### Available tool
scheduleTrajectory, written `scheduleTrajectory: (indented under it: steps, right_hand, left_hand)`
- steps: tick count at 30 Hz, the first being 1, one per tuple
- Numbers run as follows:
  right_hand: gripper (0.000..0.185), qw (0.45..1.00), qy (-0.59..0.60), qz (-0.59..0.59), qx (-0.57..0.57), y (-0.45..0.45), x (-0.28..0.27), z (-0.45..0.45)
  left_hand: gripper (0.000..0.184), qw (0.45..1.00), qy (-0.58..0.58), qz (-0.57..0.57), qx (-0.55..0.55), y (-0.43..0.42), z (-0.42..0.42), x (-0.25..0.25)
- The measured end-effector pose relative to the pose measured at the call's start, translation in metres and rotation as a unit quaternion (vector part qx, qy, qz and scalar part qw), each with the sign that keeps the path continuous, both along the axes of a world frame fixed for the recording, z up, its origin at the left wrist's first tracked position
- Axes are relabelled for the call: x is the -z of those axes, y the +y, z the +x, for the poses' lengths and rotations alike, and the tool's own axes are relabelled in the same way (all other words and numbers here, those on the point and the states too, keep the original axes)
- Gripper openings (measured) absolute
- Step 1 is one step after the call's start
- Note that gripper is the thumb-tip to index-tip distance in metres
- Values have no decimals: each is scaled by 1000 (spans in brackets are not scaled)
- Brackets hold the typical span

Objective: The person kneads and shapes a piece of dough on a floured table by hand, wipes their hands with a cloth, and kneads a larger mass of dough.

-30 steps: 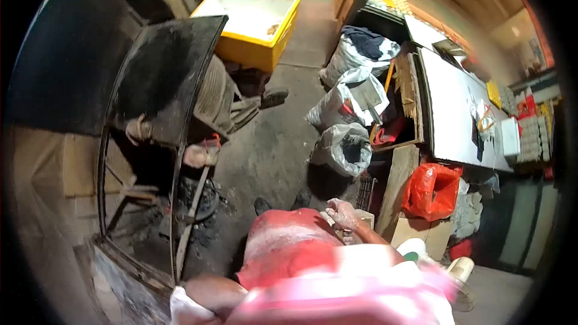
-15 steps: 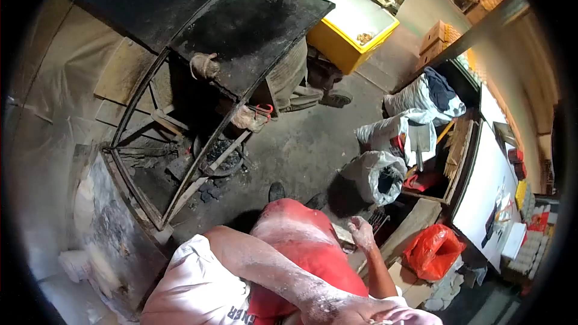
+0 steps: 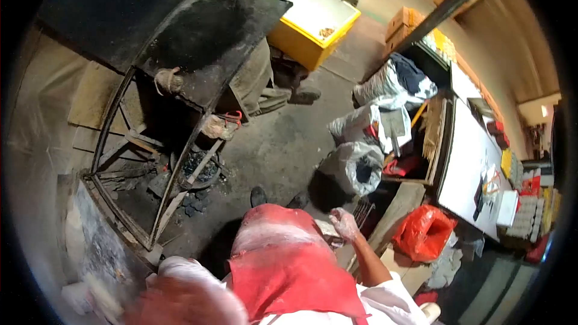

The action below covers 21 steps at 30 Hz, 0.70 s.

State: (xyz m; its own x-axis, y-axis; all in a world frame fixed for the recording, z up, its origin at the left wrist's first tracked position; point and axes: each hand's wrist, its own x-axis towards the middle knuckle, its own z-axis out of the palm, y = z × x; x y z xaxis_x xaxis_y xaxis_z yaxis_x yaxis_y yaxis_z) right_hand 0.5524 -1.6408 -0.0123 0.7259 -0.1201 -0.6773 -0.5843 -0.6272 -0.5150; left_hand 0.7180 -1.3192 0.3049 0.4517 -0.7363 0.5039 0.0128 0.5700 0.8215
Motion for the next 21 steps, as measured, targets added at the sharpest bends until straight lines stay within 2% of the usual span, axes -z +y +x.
scheduleTrajectory:
  steps: [5,7,8,10,11,12,14,16,17,18,20,21]
  right_hand:
    - [40,1000,-13,9,9,1,-3,3]
    - [42,998,3,41,38,12,-17,13]
    - [39,993,-47,84,68,18,-24,15]
    - [39,977,-65,153,130,30,-33,29]
    - [48,949,-64,243,191,40,-53,41]
    - [48,948,-64,246,190,47,-73,52]
    - [58,875,-66,395,272,57,-108,67]
    - [68,829,-121,490,241,65,-121,72]
    - [74,853,-130,458,214,64,-111,68]
    - [79,854,-168,445,210,69,-116,67]
    - [86,808,-205,492,252,69,-91,56]
    - [87,762,-168,551,298,68,-100,57]
  left_hand:
    - [52,969,131,93,-188,32,21,21]
    - [52,918,240,161,-273,36,30,49]
    - [51,889,288,187,-304,36,34,65]
    - [51,839,364,234,-330,30,37,104]
    - [50,823,388,252,-328,22,35,122]
    - [50,816,402,269,-316,11,31,136]
    - [50,823,399,289,-283,-17,22,158]
    - [47,856,351,285,-252,-43,14,170]
    - [46,869,323,301,-224,-53,12,171]
    - [46,880,294,317,-196,-63,10,173]
    - [51,884,307,312,-163,-80,1,186]
    - [55,886,311,312,-142,-86,-1,194]
